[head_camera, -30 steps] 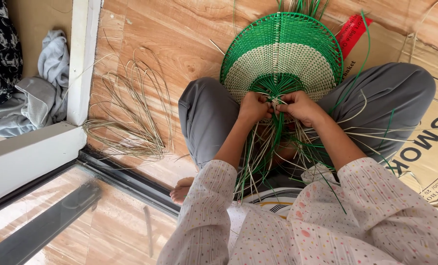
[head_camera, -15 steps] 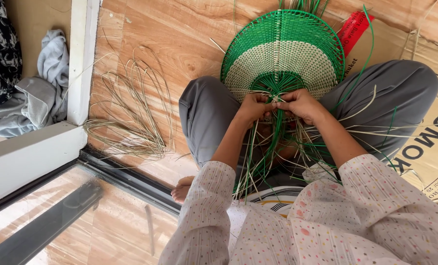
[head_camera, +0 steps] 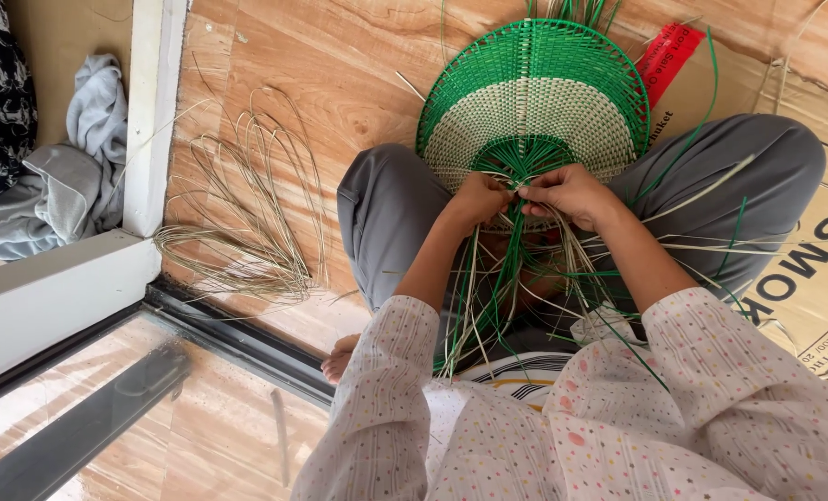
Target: A person sits on the floor and weaves a decorative fan using green and natural fibers.
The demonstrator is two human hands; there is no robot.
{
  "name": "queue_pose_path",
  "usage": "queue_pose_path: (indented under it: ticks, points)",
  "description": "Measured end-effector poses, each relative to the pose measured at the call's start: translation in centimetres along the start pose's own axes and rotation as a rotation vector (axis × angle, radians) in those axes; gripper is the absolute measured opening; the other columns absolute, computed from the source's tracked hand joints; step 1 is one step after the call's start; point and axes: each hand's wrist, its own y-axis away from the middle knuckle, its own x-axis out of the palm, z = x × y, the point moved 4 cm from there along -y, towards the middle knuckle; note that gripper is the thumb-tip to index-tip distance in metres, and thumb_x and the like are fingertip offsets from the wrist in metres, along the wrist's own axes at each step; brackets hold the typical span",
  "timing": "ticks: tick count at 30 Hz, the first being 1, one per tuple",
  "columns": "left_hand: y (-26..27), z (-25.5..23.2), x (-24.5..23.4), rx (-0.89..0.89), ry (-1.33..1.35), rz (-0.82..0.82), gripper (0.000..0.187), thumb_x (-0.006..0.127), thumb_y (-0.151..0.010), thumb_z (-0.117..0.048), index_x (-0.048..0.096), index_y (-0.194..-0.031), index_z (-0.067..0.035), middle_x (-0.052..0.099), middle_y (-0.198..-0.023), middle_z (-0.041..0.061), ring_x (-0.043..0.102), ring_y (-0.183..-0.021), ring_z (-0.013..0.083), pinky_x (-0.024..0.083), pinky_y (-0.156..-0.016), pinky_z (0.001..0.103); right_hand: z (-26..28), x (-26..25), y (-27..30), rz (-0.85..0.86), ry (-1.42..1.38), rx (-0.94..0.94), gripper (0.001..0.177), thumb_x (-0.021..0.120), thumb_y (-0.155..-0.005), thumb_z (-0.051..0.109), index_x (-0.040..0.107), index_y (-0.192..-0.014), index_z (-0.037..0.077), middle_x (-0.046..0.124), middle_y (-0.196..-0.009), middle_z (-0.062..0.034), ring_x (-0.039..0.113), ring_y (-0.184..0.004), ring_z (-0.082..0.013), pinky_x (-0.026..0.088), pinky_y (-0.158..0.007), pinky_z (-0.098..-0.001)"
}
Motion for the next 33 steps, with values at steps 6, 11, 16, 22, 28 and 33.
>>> queue_pose_path:
  ticks: [6,11,16,22,28,33]
  points:
    - [-2.2,2.0,0.6,-0.040,-0.037,0.025,0.033,0.062,-0.098,-0.015,0.066,-0.114,0.013,0.068,-0.081,0.021,0.057,-0.056,0.0169,0.050,-0.048,0.031,-0.1,0.4,-0.3,-0.055,0.003,-0.019,0.038,0.083,-0.084,0.007,0.062,-0.104,-0.018,0.065,-0.091,-0.0259,0.074,-0.075,-0.0321,0.067,-0.064,-0.0318]
    - [-1.1,0.3,0.9,-0.153,-0.036,0.045,0.045,0.056,-0.101,-0.020,0.055,-0.127,0.017,0.064,-0.077,0.016,0.050,-0.051,0.0166,0.040,-0.045,0.035,-0.7,-0.8,-0.6,-0.208,0.396,-0.205,0.039,0.090,-0.077,0.012,0.072,-0.106,-0.007,0.067,-0.093,-0.0262,0.072,-0.079,-0.0364,0.063,-0.058,-0.0398]
    - [0.7,-1.7,0.4,-0.160,-0.059,0.013,0.033,0.058,-0.099,-0.019,0.065,-0.110,0.012,0.064,-0.071,0.017,0.044,-0.045,0.0156,0.039,-0.041,0.034,0.1,1.1,1.9,-0.151,0.067,-0.129,0.042,0.075,-0.088,0.001,0.057,-0.122,-0.017,0.057,-0.111,-0.0372,0.069,-0.093,-0.0411,0.063,-0.074,-0.0511]
    - [2.8,-1.9,0.4,-0.230,0.240,-0.052,0.030,0.070,-0.092,-0.022,0.069,-0.105,0.005,0.064,-0.073,0.014,0.052,-0.050,0.0151,0.043,-0.043,0.027,1.8,1.6,3.8,-0.055,-0.059,0.015,0.069,0.083,-0.082,0.004,0.044,-0.135,-0.019,0.054,-0.119,-0.0333,0.070,-0.095,-0.0359,0.063,-0.077,-0.0467]
    - [-0.6,2.3,1.5,-0.144,0.317,-0.124,0.039,0.080,-0.086,-0.033,0.073,-0.103,0.002,0.067,-0.066,0.010,0.055,-0.044,0.0141,0.045,-0.038,0.026,0.1,1.2,2.1,-0.096,-0.044,0.001,0.066,0.089,-0.079,0.009,0.053,-0.131,-0.013,0.063,-0.093,-0.0202,0.071,-0.070,-0.0214,0.061,-0.058,-0.0328]
    - [0.6,1.8,2.7,-0.148,0.268,-0.064,0.082,0.074,-0.085,-0.059,0.063,-0.122,0.012,0.064,-0.083,0.018,0.065,-0.059,0.0232,0.057,-0.047,0.038,-3.9,-1.2,-1.9,-0.146,-0.130,-0.004,0.052,0.085,-0.082,0.011,0.061,-0.124,-0.007,0.068,-0.094,-0.0151,0.073,-0.072,-0.0187,0.064,-0.059,-0.0319]
